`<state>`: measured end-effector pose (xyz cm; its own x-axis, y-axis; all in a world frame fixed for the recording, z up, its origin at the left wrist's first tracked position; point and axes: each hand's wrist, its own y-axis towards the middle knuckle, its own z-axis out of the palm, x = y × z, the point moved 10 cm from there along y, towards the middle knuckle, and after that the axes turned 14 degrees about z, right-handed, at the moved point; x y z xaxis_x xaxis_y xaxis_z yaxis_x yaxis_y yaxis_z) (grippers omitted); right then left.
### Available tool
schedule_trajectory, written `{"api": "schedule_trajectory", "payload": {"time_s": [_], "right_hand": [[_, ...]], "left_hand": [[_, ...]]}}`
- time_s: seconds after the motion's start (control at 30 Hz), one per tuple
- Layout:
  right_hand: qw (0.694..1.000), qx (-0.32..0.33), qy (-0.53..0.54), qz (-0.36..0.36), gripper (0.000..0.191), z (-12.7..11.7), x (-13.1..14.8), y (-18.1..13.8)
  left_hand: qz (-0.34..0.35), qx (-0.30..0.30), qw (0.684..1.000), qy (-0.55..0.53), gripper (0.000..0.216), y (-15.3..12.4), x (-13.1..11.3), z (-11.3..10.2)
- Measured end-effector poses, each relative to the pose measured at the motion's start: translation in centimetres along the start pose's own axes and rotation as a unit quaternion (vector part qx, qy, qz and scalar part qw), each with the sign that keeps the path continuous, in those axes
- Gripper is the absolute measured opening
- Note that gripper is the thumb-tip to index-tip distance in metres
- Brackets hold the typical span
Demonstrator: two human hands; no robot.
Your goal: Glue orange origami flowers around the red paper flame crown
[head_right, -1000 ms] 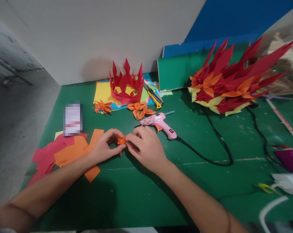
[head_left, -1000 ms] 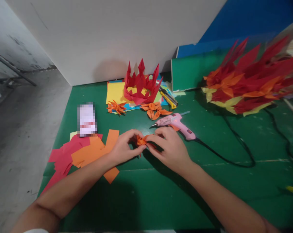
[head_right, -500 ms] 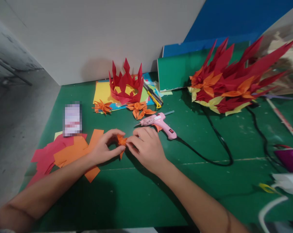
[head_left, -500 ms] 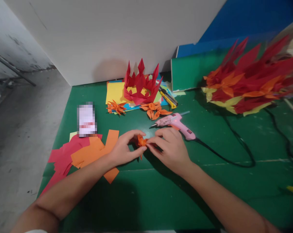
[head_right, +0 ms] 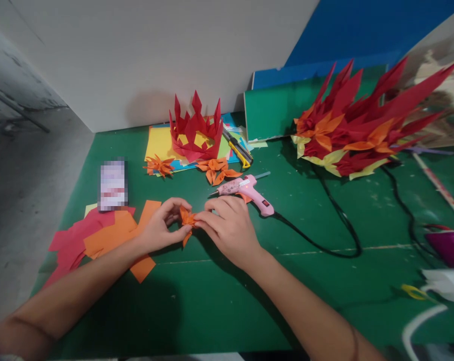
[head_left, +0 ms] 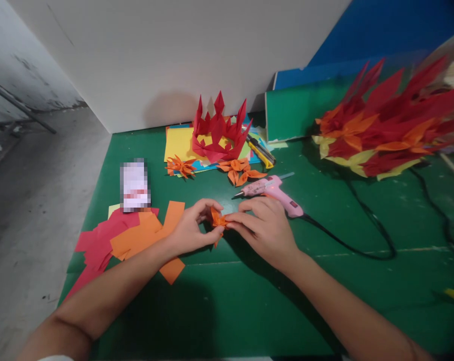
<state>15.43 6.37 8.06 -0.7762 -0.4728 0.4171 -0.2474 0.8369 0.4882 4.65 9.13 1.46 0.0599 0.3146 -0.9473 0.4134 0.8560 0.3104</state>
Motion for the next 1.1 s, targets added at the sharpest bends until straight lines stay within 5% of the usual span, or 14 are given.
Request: {"api": "schedule_trajectory", "payload": {"time_s": [0.57, 1.1], "right_hand": [[0.998, -0.025, 0.008, -0.052, 0.013, -0.6, 1.0, 0.0], [0.996, -0.036, -0.001, -0.077, 0.007, -1.2, 0.9, -0.2]], "left_hand": [[-0.035, 0.036, 0.997, -0.059, 0.034, -0.1, 0.4, 0.6], [-0.037, 0.008, 0.992, -0.124, 0.036, -0.1, 0.6, 0.3]]}}
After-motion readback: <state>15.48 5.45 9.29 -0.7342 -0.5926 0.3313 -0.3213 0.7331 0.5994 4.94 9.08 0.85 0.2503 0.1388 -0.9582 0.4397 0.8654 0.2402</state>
